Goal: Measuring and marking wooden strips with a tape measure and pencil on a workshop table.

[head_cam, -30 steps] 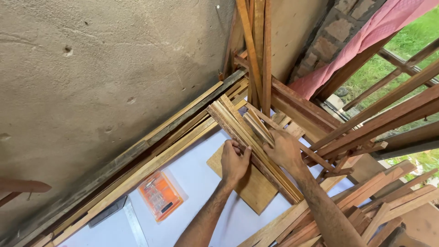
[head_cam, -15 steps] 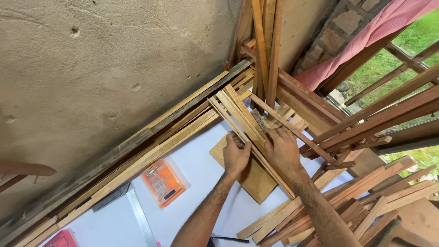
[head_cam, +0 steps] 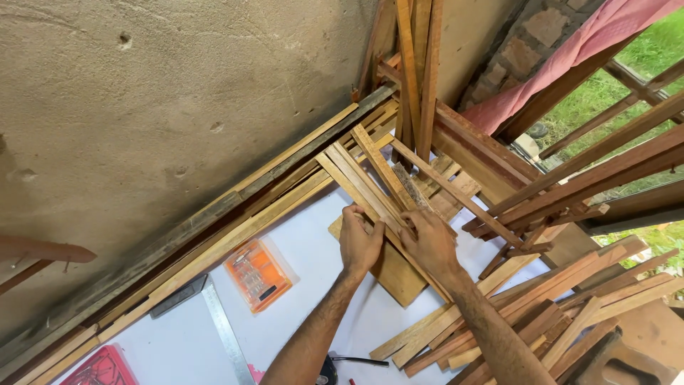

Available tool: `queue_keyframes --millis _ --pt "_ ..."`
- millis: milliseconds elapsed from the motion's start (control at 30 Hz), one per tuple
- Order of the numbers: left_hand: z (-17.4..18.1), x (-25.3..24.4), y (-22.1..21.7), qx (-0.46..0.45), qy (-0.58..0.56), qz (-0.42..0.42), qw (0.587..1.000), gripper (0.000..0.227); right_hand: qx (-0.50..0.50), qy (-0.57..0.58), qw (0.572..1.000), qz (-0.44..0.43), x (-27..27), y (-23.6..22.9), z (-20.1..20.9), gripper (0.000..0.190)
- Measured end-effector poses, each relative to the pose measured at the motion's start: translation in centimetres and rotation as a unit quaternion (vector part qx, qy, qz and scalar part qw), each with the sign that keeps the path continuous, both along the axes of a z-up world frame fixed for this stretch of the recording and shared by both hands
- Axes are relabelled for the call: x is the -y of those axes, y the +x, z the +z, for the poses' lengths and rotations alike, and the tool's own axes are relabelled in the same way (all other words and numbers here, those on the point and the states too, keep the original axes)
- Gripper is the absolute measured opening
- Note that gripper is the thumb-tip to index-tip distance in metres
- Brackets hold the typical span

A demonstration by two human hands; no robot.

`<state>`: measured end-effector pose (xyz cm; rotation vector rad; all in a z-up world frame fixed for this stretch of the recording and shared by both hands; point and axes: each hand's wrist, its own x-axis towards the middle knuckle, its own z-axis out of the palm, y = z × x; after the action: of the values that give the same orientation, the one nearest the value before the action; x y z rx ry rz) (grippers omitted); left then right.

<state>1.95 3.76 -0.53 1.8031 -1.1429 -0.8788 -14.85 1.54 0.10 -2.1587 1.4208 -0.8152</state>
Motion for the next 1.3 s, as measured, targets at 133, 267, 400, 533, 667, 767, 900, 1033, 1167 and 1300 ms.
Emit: queue_keyframes --millis 133,267,400,533,667,767,900,1033,1167,1300 --pt "-0.7 -0.1 -0.3 0.040 -0.036 -0.036 0.998 0.041 0.023 0.071 0.997 -0.033 -0.2 0.3 0.4 0.023" --pt "-1.0 -0.1 -0.6 0.083 -0.143 -0.121 0.979 0.059 0.022 0.027 0.999 0.000 0.5 -0.1 -0.8 0.028" --pt "0.1 0.0 -0.6 0.131 -0.107 -0.167 0.971 0.064 0.014 0.070 0.997 0.004 0.9 -0.1 -0.8 0.034" --pt "-0.9 0.1 -0.4 0.156 -0.106 -0.157 0.969 0.059 -0.032 0.154 0.986 -0.051 0.4 0.8 1.9 0.045" --pt "0.3 -0.4 0.0 0.122 -0.067 -0.175 0.975 0.060 -0.017 0.076 0.997 -0.015 0.8 0.0 -0.9 0.040" --pt "-0.2 -0.4 0.4 0.121 -0.077 -0.180 0.973 0.065 -0.007 0.067 0.998 -0.009 1.1 -0.1 -1.7 0.036" --pt "0.0 -1.0 0.3 0.115 -0.086 -0.181 0.973 0.068 0.003 0.051 0.999 -0.008 0.4 0.1 0.0 0.034" --pt "-1.1 -0.9 0.4 0.112 -0.124 -0.176 0.970 0.073 -0.012 -0.045 0.999 0.020 0.9 -0.5 -2.5 0.030" --pt "-1.0 -1.1 0.3 0.071 -0.108 -0.164 0.978 0.066 0.024 -0.008 0.999 -0.021 0.6 -0.1 -1.5 0.024" --pt "0.4 -1.2 0.1 0.036 -0.055 -0.166 0.984 0.049 0.041 -0.002 0.998 -0.047 0.2 0.1 -0.1 0.024"
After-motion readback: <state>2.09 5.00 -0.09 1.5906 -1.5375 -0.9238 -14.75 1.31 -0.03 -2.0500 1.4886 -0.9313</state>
